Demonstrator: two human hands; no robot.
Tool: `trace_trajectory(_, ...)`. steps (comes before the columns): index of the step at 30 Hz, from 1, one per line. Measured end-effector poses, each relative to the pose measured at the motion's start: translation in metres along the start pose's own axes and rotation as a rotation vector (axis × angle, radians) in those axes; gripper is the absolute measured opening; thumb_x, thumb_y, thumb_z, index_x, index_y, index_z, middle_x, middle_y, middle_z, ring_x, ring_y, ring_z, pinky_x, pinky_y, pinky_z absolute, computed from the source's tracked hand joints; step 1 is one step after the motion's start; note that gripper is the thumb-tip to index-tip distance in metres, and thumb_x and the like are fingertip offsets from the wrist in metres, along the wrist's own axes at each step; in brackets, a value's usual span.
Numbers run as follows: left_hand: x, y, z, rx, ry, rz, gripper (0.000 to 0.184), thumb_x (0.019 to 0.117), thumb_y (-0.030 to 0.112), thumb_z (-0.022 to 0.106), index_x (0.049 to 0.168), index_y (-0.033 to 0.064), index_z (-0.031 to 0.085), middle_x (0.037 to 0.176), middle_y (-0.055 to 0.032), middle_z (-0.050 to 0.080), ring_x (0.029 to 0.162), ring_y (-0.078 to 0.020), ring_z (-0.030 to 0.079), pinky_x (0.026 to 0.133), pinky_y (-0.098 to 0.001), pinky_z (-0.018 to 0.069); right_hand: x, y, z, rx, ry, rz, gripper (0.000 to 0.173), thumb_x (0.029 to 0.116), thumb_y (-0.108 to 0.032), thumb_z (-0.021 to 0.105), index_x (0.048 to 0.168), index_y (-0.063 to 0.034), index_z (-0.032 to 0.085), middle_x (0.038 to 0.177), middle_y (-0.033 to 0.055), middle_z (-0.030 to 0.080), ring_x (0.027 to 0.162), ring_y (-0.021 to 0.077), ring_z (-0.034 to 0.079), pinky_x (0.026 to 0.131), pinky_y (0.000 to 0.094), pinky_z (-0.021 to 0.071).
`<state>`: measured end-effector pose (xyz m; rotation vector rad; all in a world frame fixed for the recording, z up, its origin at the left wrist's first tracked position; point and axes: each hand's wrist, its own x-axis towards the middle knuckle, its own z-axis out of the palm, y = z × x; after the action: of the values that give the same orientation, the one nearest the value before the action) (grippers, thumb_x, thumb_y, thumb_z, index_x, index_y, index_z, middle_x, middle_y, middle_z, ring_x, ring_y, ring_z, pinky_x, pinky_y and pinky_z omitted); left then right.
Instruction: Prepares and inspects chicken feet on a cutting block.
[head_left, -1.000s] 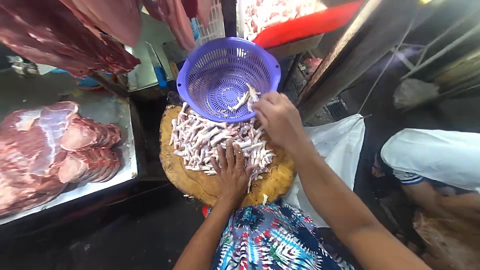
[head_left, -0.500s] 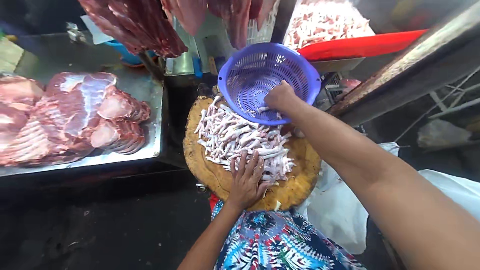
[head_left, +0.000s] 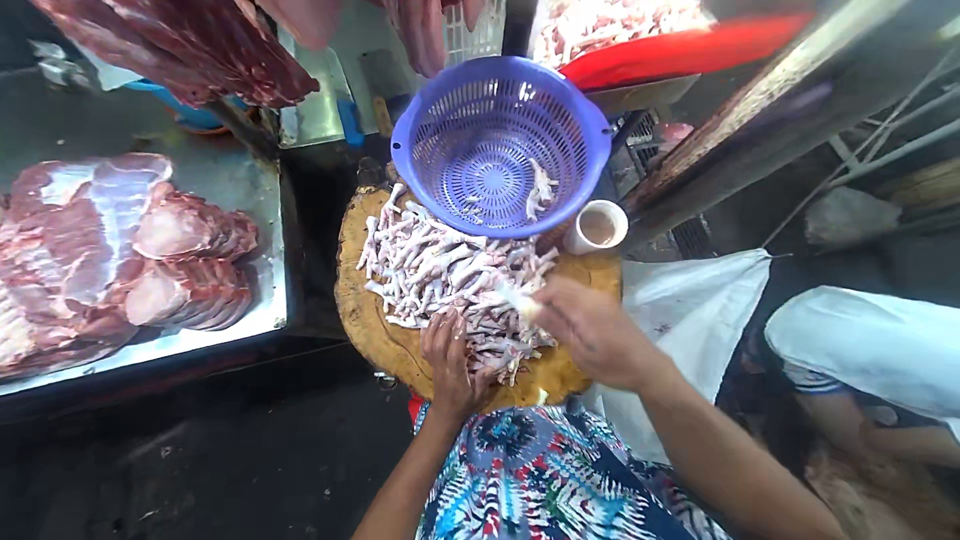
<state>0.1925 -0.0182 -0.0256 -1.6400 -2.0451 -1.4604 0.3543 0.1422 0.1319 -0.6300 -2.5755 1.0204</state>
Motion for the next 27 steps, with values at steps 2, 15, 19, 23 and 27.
trace_trajectory(2,0.007,0.013,-0.006,-0.145,-0.011,-0.022,0.06,0.1047,0.062,0.027,0.127,0.0159,0.059,0.121,-0.0057,0.064,0.122,-0.0187,0.056,0.109,-0.0399,0.0401,-0.026,0.007,0.03,0.091,0.002,0.026,0.042,0.1108,-0.036,0.042,0.11,-0.0041,0.068,0.1,0.009,0.069,0.094,0.017,0.067,0.086,0.0382,0.0574)
trace_trajectory(15,0.075,0.102,-0.026,-1.191,-0.006,-0.874,0.049,0.112,0.03,0.02,0.097,0.0085,0.062,0.093,-0.0042,0.068,0.092,-0.0159,0.067,0.085,-0.0338,0.057,-0.059,-0.023,0.079,0.097,0.171,-0.021,0.034,0.1064,-0.025,0.039,0.087,-0.0084,0.061,0.074,0.006,0.062,0.073,0.0209,0.064,0.068,0.042,0.0501)
trace_trajectory(19,0.097,0.069,-0.041,-1.295,0.09,-0.817,0.054,0.1102,0.044,0.018,0.09,0.02,0.062,0.089,0.0022,0.066,0.097,-0.0161,0.065,0.094,-0.0398,0.0528,-0.083,-0.024,0.078,0.185,0.139,-0.007,0.034,0.1066,-0.022,0.038,0.084,-0.0097,0.06,0.073,0.0037,0.059,0.072,0.017,0.06,0.068,0.0382,0.048)
trace_trajectory(23,0.094,0.073,-0.045,-1.376,-0.037,-0.712,0.052,0.1082,0.052,0.026,0.096,0.0222,0.067,0.107,0.0025,0.068,0.115,-0.0167,0.061,0.106,-0.0412,0.0467,-0.071,-0.022,0.071,0.102,0.169,0.018,0.048,0.1096,-0.046,0.037,0.107,-0.0066,0.065,0.094,0.0076,0.068,0.088,0.0198,0.066,0.078,0.0427,0.0542)
trace_trajectory(27,0.071,0.102,-0.03,-1.393,-0.107,-0.734,0.05,0.109,0.05,0.025,0.102,0.0161,0.062,0.118,-0.0028,0.065,0.117,-0.0186,0.06,0.103,-0.0388,0.0488,-0.051,-0.028,0.078,0.031,0.217,-0.035,0.047,0.1094,-0.045,0.04,0.101,-0.0049,0.065,0.09,0.0104,0.069,0.087,0.024,0.068,0.076,0.0435,0.0547)
